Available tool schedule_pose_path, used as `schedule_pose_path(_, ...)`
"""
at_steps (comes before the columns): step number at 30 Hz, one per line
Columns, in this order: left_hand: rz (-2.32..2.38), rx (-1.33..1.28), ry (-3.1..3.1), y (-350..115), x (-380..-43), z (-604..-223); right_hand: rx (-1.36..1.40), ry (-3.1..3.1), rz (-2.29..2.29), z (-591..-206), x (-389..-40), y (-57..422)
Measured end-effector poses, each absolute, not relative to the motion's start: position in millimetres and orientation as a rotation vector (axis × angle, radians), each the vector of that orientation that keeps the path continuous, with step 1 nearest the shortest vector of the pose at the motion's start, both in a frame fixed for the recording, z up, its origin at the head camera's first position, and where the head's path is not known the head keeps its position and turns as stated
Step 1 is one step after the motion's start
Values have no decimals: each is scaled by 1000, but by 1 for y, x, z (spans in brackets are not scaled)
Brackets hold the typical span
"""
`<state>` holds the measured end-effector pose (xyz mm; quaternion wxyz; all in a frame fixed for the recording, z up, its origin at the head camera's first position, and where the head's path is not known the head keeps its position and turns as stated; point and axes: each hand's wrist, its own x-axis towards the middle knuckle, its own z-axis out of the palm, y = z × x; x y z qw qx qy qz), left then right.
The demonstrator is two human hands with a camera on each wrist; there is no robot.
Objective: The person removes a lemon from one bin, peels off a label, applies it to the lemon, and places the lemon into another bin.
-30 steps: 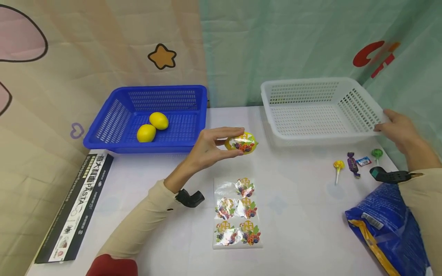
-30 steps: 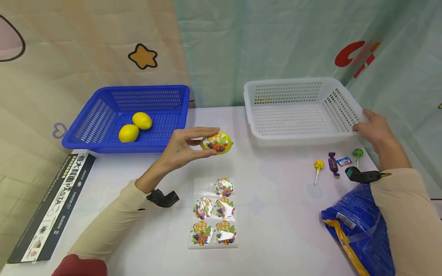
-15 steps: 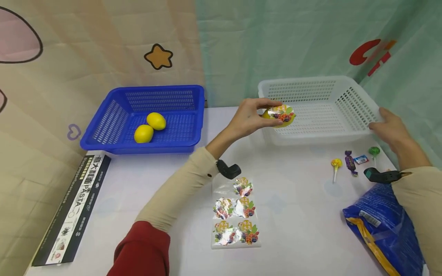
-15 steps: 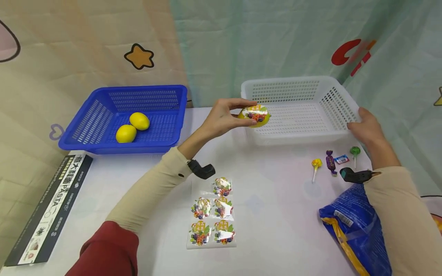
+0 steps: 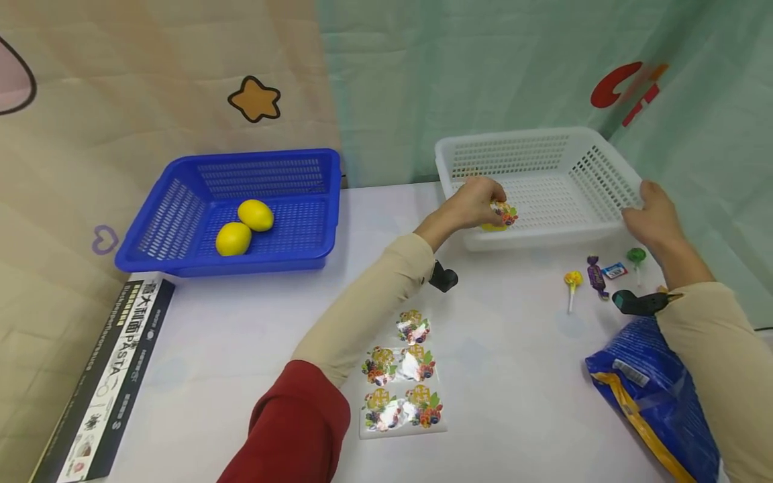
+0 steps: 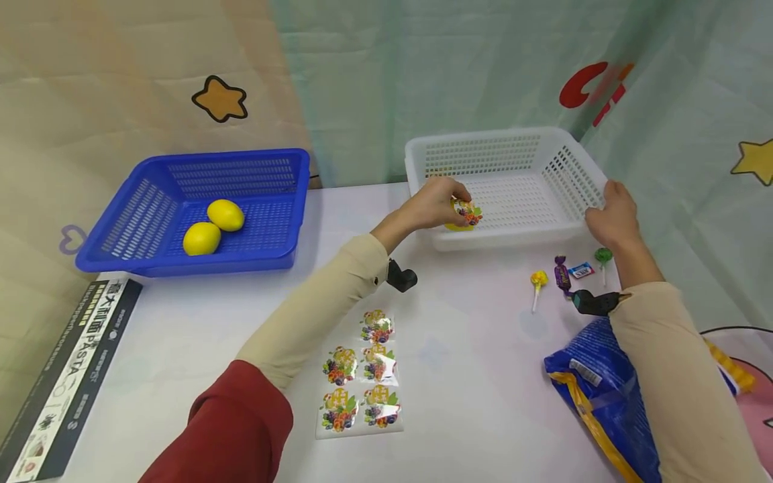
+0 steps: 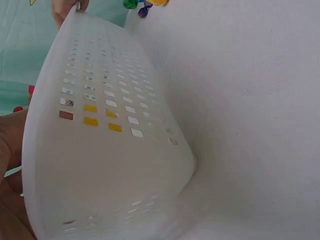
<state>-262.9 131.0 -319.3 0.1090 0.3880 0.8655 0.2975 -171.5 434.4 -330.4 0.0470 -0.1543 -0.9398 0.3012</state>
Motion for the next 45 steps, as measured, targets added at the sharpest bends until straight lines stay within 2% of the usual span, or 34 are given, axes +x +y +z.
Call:
schedule_pose_path(20,200,951,2684,136,-260,-316,-485,-2874,897,-334,-182,420)
schedule_pose_path(37,238,966,2654,125,-255,-309,-512,-2861,924,-339,-179,425)
schedule_pose_path(45,309,1057,2636,106,-254,-289,-516,-2849,904,-339,-173,429)
